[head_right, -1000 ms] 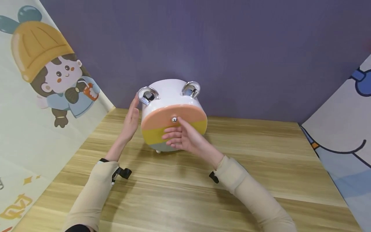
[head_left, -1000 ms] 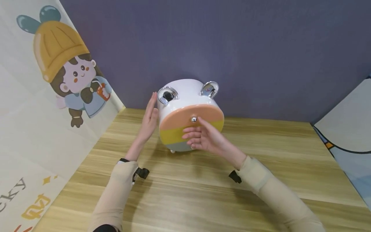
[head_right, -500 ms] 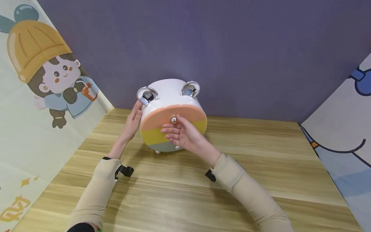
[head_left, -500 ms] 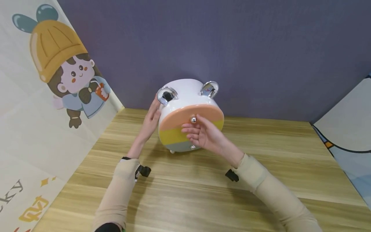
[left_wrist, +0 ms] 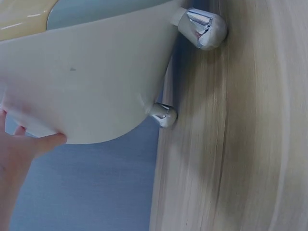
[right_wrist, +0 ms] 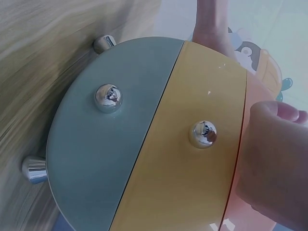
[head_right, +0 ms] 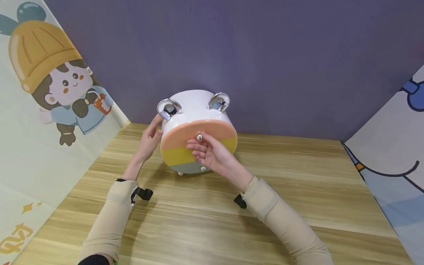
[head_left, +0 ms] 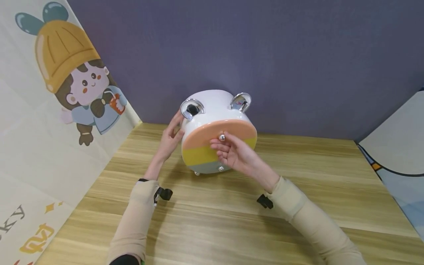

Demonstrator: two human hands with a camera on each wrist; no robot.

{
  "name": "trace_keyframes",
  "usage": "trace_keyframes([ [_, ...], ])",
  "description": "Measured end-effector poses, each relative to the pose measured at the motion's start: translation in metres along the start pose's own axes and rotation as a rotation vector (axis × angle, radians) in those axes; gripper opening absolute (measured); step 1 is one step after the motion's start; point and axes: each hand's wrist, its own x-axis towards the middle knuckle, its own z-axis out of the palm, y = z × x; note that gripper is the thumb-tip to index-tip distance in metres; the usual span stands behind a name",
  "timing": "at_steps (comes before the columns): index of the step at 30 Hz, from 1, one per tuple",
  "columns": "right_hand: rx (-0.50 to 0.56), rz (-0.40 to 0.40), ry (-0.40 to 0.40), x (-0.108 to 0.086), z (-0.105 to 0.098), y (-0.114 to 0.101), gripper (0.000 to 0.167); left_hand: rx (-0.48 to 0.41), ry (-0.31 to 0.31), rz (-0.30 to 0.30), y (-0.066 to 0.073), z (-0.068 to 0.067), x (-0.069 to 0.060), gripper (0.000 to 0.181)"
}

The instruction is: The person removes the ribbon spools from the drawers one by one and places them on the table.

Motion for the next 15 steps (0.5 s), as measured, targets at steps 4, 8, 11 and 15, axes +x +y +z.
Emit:
trace_keyframes([
  [4,0.017,-0.004,0.011,-0.0001,0.0009,-0.0001,0.039,0.036,-0.007,-0.004,-0.0038,0.0012,0.0002,0.088],
  [8,0.035,-0.006,0.009,-0.0006,0.001,-0.0001,0.037,0.078,-0.003,0.036,-0.0082,0.0037,-0.001,0.082],
  [11,0.054,-0.003,0.003,-0.0009,0.0013,0.0003,0.037,0.086,-0.001,0.058,-0.009,0.0028,-0.0015,0.081],
  [15,0.072,0.004,0.0,-0.0024,0.0025,0.0015,0.036,0.084,-0.009,0.043,-0.0074,0.0001,-0.0015,0.085],
])
